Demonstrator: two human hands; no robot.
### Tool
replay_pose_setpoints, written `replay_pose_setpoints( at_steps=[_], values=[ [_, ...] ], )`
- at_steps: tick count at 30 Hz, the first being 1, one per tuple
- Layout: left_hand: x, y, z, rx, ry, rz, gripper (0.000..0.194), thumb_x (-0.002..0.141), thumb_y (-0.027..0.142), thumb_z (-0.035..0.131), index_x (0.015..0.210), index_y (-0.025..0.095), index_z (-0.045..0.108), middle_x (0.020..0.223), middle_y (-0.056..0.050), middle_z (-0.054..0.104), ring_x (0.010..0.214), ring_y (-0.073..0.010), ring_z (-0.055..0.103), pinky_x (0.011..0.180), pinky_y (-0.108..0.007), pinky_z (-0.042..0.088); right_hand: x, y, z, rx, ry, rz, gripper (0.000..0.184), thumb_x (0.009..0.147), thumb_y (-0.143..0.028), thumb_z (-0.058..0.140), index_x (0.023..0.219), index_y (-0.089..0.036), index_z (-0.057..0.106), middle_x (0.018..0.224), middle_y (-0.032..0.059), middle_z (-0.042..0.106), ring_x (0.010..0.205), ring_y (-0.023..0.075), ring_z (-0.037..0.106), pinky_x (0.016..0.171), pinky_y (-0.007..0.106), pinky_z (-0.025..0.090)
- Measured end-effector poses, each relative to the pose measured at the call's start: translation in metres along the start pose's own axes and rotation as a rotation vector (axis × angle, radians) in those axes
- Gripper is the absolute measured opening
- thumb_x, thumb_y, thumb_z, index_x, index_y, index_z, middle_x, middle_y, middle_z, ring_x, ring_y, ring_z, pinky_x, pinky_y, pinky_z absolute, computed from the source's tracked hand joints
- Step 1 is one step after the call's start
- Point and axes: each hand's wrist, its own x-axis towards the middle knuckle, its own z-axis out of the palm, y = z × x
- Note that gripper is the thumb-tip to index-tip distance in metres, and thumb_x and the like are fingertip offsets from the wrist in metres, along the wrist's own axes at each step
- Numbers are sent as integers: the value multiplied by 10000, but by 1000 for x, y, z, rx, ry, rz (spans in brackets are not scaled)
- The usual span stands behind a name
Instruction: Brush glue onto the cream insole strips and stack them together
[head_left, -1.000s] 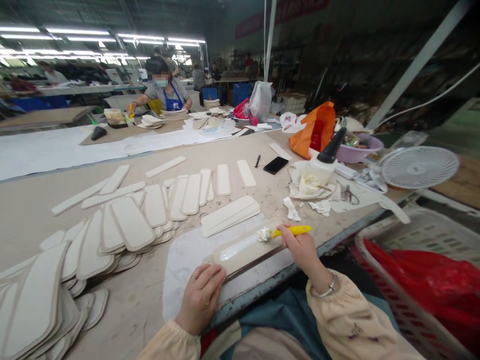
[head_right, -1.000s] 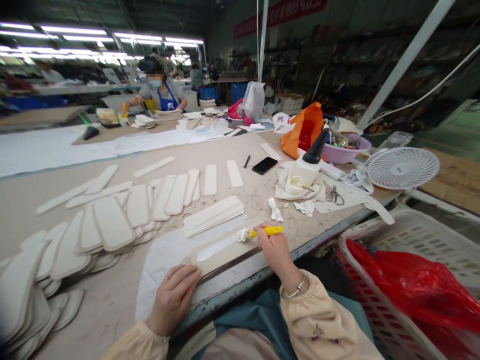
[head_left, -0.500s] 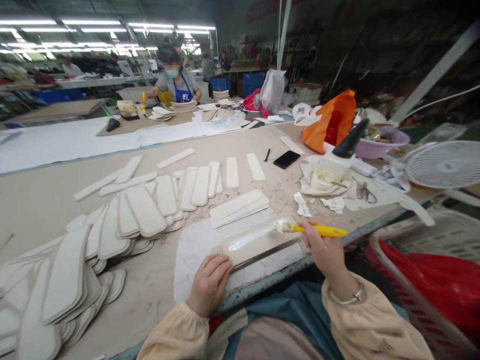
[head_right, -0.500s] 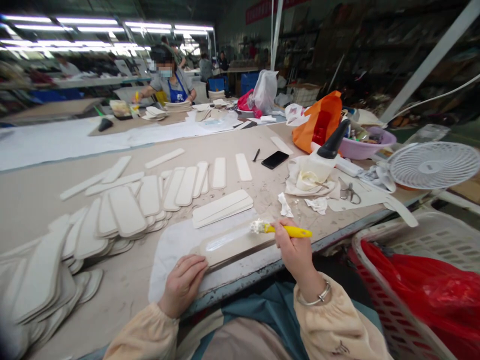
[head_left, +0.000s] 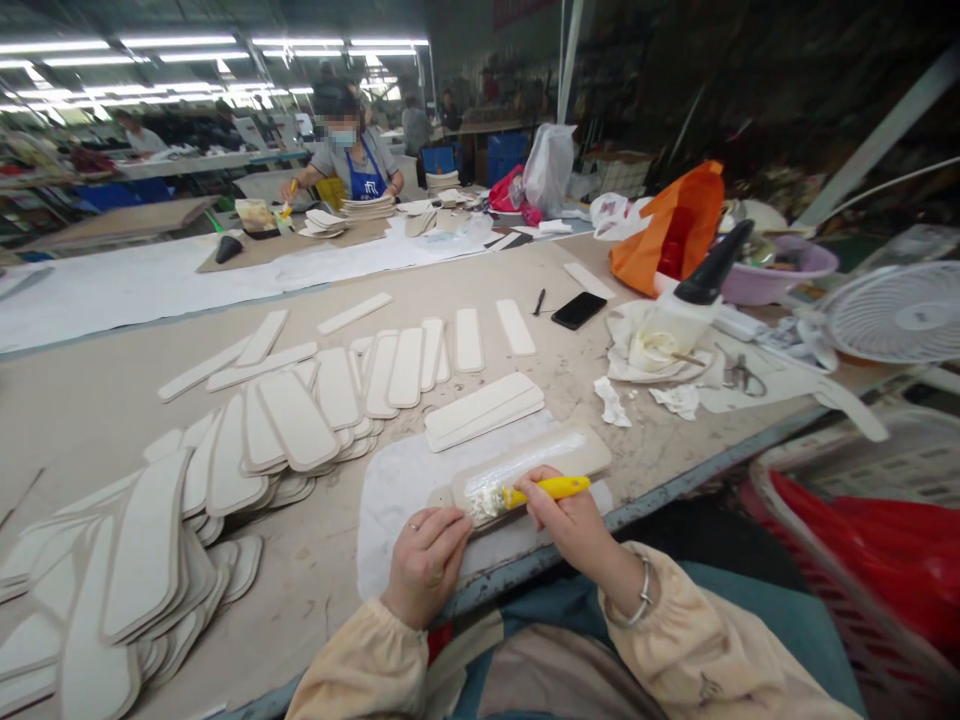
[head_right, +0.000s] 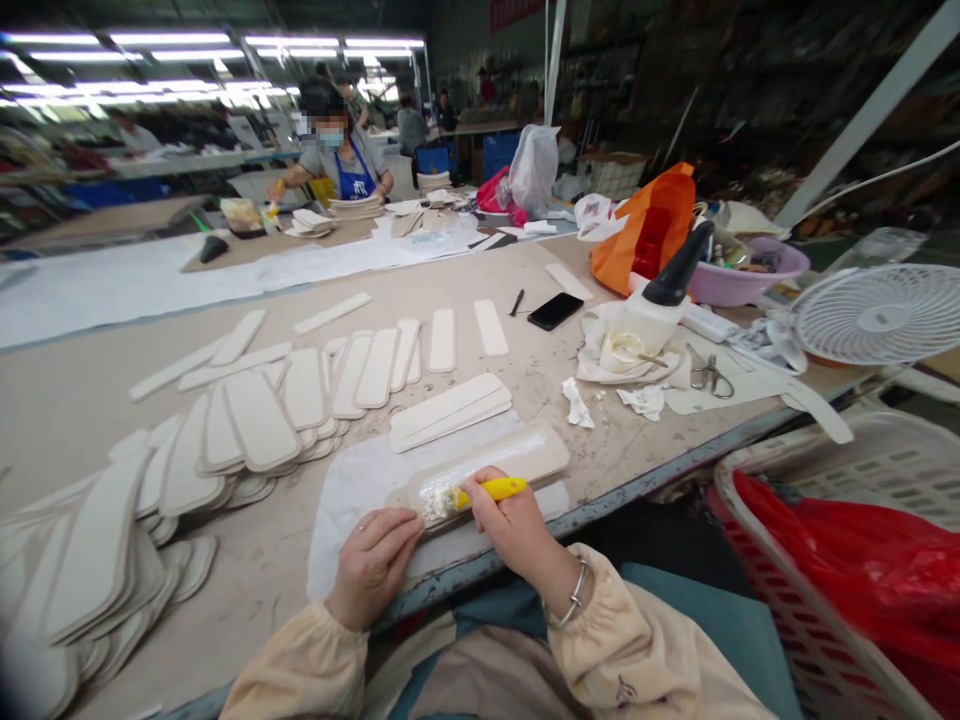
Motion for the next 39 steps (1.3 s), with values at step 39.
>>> replay_pose_setpoints(
  at_steps=[39],
  values=[
    [-2,-9,1,101,13,108,265,831,73,611,1057,202,657,1015,-75,665,931,-196,621,850,-356,515,18,23,-106,-242,503,-131,265,921,-410,449,808,-201,564,513,-42,488,494,141,507,564,268,414]
  ],
)
